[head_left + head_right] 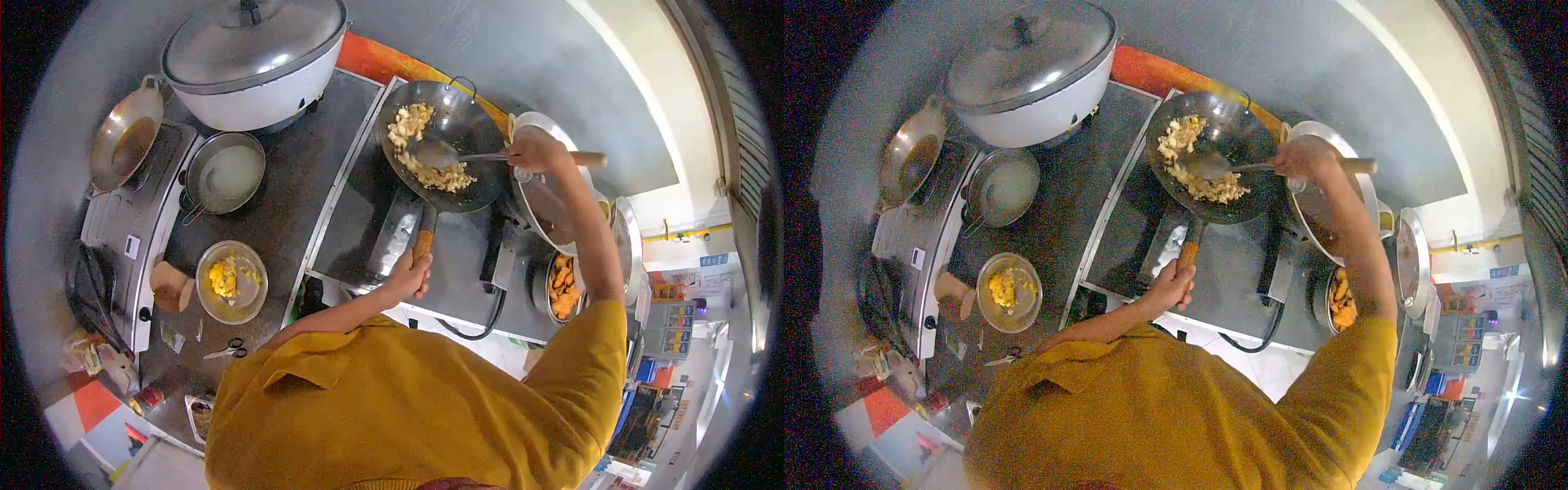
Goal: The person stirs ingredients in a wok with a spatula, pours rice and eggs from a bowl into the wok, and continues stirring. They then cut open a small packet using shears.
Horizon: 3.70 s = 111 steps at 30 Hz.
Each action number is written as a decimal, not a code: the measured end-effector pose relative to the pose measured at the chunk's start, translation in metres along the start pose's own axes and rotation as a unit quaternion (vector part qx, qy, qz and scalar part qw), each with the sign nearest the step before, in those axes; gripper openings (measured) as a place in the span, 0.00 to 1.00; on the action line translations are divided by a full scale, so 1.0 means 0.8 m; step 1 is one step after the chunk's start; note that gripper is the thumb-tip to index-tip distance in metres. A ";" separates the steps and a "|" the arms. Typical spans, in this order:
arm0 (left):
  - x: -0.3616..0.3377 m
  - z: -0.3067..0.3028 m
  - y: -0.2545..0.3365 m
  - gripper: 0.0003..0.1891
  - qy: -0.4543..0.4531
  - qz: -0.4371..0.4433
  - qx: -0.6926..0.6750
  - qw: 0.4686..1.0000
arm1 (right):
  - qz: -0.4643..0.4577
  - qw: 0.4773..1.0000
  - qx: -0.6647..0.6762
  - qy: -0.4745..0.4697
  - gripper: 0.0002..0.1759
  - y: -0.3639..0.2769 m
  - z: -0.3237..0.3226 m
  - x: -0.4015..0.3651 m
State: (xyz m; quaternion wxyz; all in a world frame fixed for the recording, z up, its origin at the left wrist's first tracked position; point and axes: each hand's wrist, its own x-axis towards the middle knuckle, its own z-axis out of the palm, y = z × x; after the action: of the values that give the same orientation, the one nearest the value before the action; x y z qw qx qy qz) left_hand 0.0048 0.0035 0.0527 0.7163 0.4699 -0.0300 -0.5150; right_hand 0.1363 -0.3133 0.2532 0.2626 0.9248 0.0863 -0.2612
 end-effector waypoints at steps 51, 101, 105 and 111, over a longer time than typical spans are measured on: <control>0.016 -0.024 -0.021 0.15 -0.066 -0.025 -0.066 0.995 | 0.022 0.992 0.106 -0.065 0.21 0.027 0.038 -0.012; 0.001 0.002 -0.007 0.11 -0.051 0.003 -0.028 0.998 | -0.079 0.992 -0.038 0.094 0.12 0.011 0.034 0.012; -0.006 0.003 -0.002 0.11 -0.046 -0.022 -0.027 0.998 | 0.035 0.983 0.171 0.057 0.14 0.021 0.073 0.042; 0.005 -0.007 -0.013 0.12 -0.058 -0.014 -0.021 0.998 | 0.102 0.991 0.065 -0.051 0.16 -0.027 -0.038 -0.003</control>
State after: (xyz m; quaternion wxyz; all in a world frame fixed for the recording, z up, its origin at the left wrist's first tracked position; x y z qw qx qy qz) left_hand 0.0019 0.0035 0.0403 0.7158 0.4243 -0.0535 -0.5520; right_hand 0.1410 -0.2789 0.2671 0.2315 0.9292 -0.0388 -0.2854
